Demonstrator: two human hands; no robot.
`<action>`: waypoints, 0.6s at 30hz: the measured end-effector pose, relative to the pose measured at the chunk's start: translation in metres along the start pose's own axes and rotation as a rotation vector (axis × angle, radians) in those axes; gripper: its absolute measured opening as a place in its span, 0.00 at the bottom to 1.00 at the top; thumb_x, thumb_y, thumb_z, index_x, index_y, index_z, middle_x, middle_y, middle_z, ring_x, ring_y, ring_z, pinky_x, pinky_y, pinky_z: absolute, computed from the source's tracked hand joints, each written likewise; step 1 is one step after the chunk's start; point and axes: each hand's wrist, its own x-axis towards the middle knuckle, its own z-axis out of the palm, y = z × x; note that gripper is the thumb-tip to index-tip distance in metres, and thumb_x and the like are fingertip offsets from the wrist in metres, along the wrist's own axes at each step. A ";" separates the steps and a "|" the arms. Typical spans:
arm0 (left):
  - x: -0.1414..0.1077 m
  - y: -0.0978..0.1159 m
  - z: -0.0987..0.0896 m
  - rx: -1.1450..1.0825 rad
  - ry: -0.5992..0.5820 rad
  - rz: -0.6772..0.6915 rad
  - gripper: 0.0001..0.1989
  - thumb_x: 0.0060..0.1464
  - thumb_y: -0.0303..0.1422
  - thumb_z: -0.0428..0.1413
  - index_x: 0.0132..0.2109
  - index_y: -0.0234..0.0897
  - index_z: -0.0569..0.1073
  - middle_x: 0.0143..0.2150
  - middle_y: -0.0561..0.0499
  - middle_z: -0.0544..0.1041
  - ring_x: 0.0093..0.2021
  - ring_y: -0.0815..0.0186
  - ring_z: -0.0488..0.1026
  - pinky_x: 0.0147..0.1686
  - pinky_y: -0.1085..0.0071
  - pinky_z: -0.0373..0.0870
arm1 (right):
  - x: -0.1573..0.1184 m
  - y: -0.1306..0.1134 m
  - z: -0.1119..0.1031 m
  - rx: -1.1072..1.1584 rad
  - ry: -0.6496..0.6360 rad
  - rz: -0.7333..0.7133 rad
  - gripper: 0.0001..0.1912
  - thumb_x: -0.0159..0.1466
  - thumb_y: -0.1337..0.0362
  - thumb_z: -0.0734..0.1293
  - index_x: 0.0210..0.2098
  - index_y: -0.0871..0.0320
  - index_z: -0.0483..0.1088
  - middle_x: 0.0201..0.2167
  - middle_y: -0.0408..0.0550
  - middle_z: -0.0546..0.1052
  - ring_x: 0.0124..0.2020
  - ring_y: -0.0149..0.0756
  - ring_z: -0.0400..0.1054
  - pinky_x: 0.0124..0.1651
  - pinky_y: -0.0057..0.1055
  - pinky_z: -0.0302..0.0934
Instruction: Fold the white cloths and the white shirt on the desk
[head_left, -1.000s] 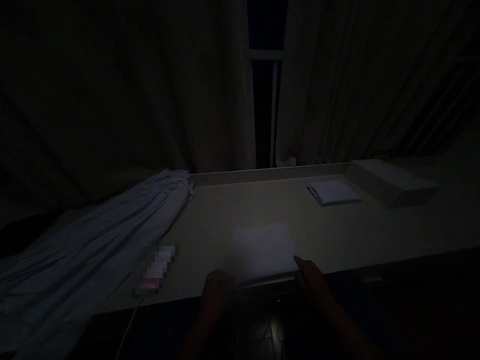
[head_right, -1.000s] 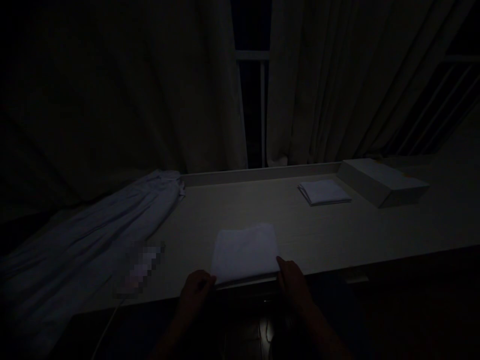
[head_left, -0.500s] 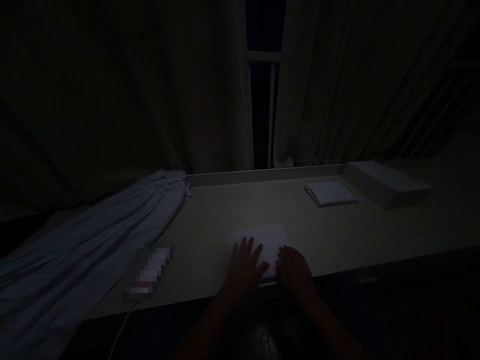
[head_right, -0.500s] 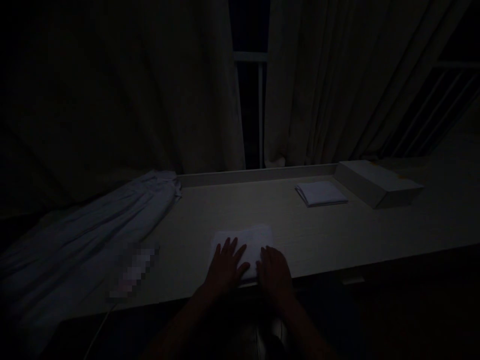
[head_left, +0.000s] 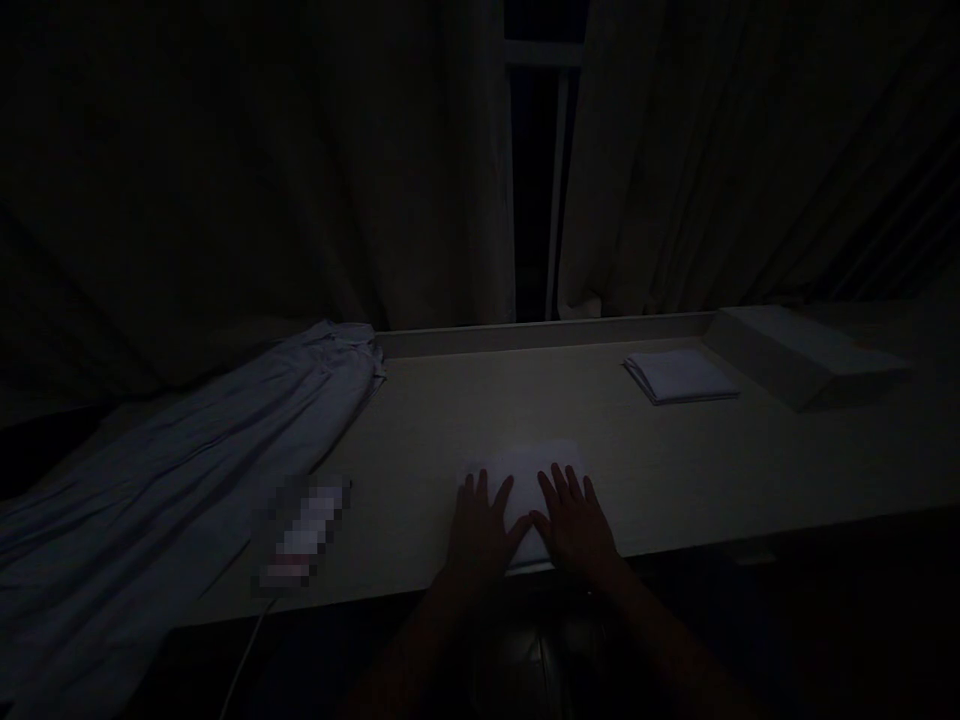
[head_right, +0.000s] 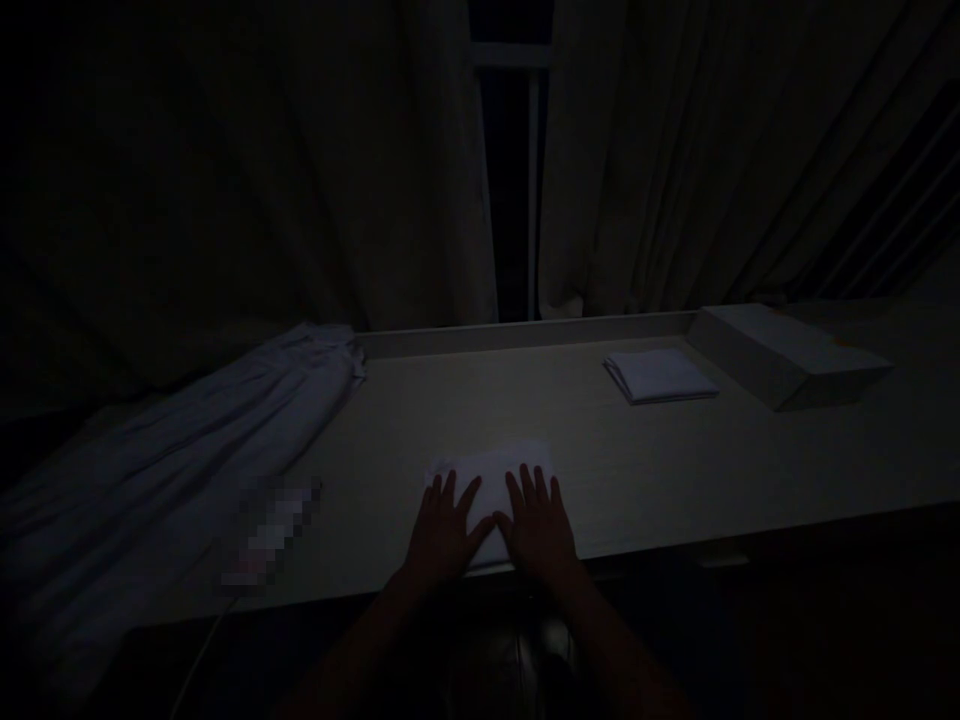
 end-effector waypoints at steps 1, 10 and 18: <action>0.000 0.000 0.000 0.003 -0.003 -0.003 0.38 0.57 0.58 0.44 0.68 0.44 0.57 0.70 0.39 0.54 0.70 0.42 0.45 0.64 0.44 0.44 | 0.001 -0.001 0.000 0.000 -0.010 0.004 0.34 0.69 0.46 0.52 0.68 0.58 0.51 0.69 0.57 0.49 0.70 0.54 0.38 0.66 0.58 0.34; 0.024 0.006 -0.012 0.136 -0.066 0.014 0.29 0.64 0.47 0.37 0.64 0.39 0.64 0.68 0.39 0.59 0.69 0.47 0.52 0.65 0.48 0.45 | 0.043 -0.010 -0.016 0.015 -0.126 -0.021 0.30 0.71 0.50 0.50 0.65 0.58 0.58 0.68 0.56 0.54 0.69 0.53 0.42 0.67 0.55 0.32; 0.026 -0.006 0.002 0.144 -0.044 -0.095 0.36 0.62 0.53 0.36 0.67 0.34 0.59 0.69 0.36 0.56 0.69 0.47 0.50 0.65 0.46 0.44 | 0.054 0.008 -0.004 0.074 -0.183 -0.067 0.32 0.69 0.43 0.48 0.67 0.48 0.54 0.69 0.49 0.51 0.70 0.49 0.41 0.67 0.53 0.35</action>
